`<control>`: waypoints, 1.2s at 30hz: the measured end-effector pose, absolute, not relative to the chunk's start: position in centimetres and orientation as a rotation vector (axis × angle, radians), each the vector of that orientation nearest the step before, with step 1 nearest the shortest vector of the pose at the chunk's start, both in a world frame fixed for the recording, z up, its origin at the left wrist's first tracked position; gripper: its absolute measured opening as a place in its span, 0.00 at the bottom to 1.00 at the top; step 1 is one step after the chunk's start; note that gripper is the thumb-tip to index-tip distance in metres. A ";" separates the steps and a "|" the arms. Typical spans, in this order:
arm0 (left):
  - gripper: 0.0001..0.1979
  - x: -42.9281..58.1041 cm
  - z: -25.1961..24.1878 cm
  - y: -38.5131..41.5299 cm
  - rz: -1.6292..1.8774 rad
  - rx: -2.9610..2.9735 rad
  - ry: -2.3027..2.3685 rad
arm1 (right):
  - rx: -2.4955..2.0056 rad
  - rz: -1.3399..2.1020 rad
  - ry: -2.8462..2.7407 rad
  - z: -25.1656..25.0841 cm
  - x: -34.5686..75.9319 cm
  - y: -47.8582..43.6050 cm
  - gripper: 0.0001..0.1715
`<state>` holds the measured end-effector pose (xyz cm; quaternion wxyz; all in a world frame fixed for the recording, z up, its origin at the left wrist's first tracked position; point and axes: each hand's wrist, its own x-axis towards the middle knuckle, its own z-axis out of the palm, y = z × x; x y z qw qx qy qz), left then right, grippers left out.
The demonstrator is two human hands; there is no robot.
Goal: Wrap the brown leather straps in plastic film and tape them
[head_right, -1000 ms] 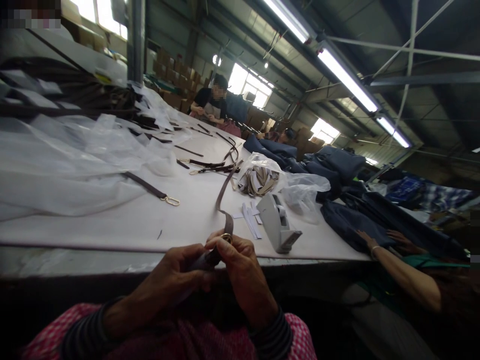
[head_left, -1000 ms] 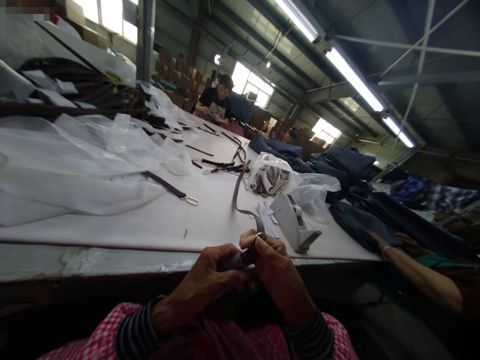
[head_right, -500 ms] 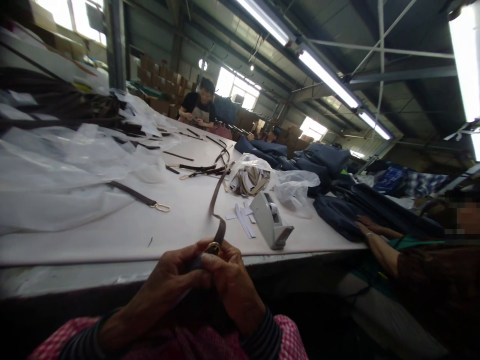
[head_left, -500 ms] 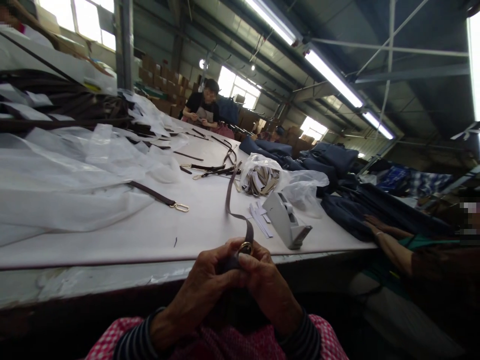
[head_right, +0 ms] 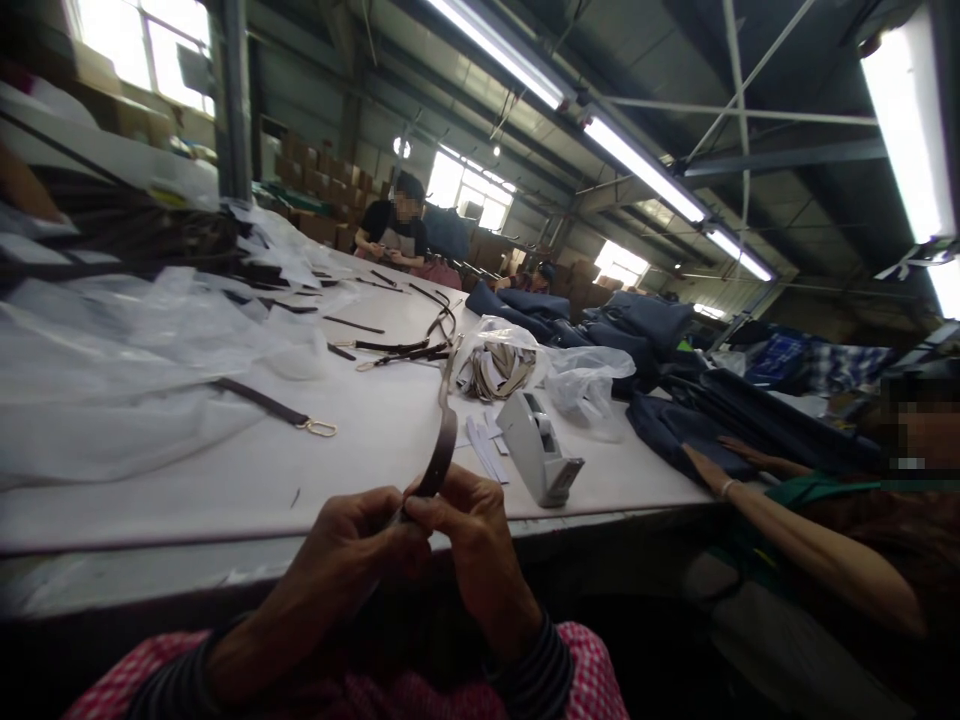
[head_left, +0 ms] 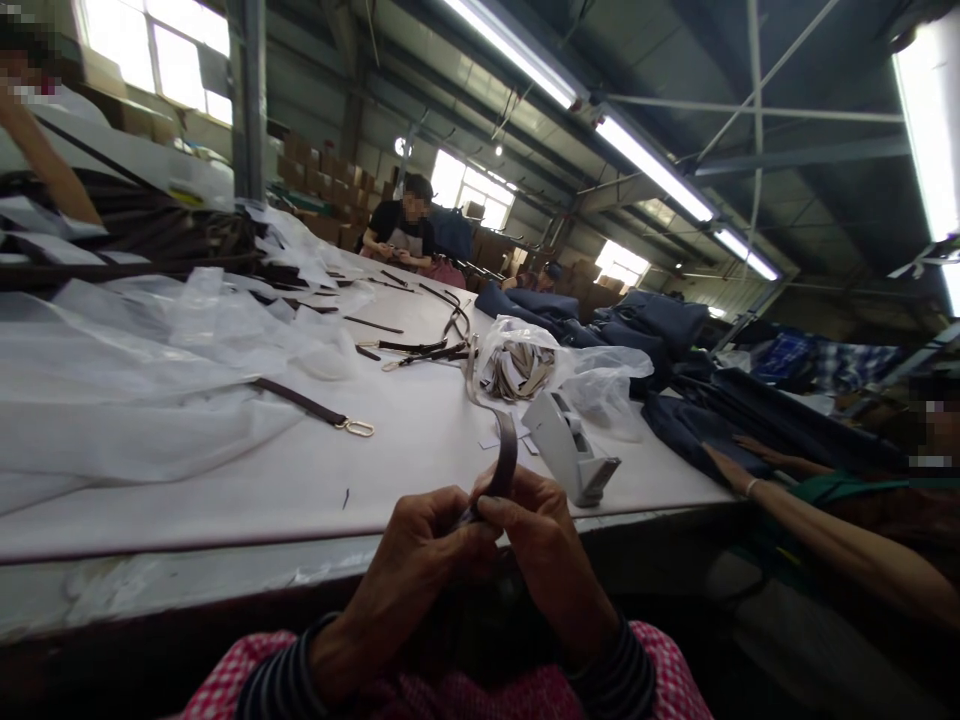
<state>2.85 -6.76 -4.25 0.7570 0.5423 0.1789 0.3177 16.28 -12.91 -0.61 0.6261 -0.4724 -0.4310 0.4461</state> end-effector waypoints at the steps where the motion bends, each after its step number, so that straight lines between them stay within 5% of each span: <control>1: 0.15 2.9 -3.9 -6.8 0.690 1.170 0.384 | -1.085 1.038 -1.002 -0.4 16.2 -13.0 0.02; 22: 0.15 1.1 0.3 -5.9 0.803 1.241 0.372 | -0.760 1.025 -0.929 4.3 16.3 -10.8 0.09; 26: 0.16 2.1 2.3 -4.3 0.889 1.179 0.371 | -0.754 0.991 -0.934 6.4 16.5 -8.5 0.17; 31: 0.13 3.2 5.4 -2.6 1.055 1.119 0.297 | -0.888 0.791 -1.141 6.5 15.4 -7.6 0.09; 36: 0.14 2.9 4.3 -2.8 1.064 1.294 0.424 | -0.766 1.028 -0.960 6.9 16.0 -5.5 0.26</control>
